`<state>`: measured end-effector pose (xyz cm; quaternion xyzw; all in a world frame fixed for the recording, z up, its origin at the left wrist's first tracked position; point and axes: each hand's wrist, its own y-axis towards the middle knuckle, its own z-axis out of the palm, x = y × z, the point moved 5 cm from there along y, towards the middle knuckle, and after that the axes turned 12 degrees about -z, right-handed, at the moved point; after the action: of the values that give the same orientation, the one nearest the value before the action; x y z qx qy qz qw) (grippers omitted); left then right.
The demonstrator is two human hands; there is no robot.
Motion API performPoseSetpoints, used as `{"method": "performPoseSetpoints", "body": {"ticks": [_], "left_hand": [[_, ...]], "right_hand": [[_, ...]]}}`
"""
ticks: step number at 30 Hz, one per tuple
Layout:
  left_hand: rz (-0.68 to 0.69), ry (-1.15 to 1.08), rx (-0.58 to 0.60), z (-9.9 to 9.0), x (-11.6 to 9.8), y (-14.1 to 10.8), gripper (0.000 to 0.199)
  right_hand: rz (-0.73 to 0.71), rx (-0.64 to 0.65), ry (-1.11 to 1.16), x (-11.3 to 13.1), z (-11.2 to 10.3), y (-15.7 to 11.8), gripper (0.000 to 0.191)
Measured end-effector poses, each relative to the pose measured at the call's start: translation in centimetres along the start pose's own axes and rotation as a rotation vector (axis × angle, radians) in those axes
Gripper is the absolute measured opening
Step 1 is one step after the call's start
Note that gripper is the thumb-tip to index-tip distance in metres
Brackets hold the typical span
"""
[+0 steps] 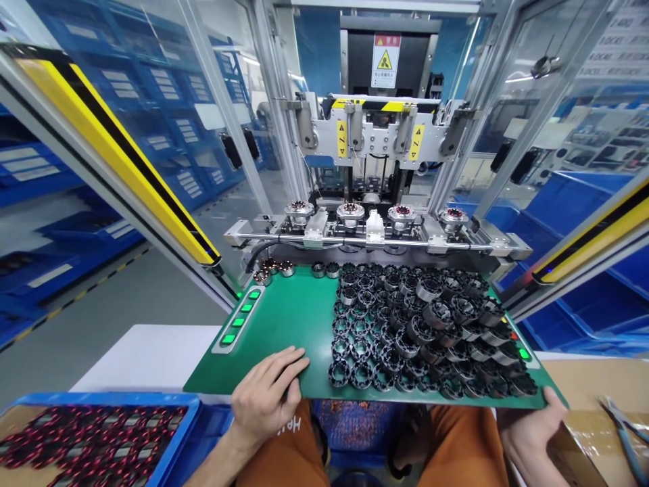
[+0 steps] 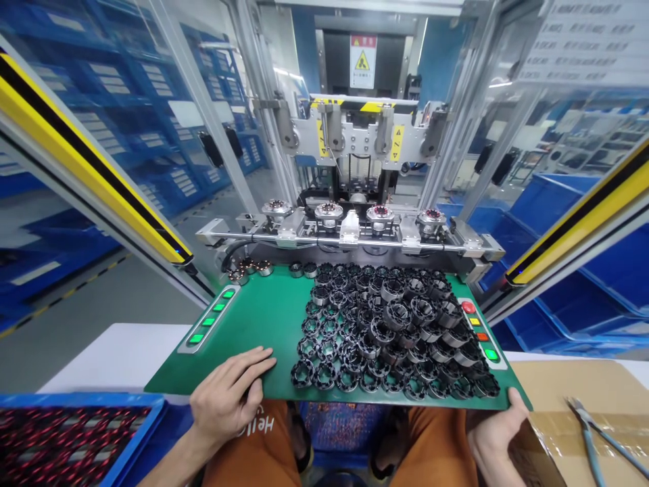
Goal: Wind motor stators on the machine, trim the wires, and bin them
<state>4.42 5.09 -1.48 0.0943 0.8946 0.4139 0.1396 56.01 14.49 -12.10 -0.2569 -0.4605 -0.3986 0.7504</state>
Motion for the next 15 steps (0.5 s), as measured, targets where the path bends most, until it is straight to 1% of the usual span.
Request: {"method": "performPoseSetpoints", "body": {"ticks": [4,9,13,15], "left_hand": [[0.005,-0.002,-0.007,0.0,0.0,-0.1,0.03],[0.006,0.003,-0.019,0.1,0.0,-0.2,0.031],[0.018,0.009,-0.035,-0.1,-0.2,0.0,0.031],[0.024,0.015,-0.042,-0.1,-0.3,0.0,0.032]], "right_hand": [[-0.037,0.018,-0.032,0.0,0.1,-0.2,0.047],[-0.118,0.072,-0.056,0.3,0.7,-0.2,0.064],[-0.117,0.174,-0.103,0.4,1.2,-0.2,0.077],[-0.099,0.25,-0.147,0.6,0.5,-0.9,0.075]]}}
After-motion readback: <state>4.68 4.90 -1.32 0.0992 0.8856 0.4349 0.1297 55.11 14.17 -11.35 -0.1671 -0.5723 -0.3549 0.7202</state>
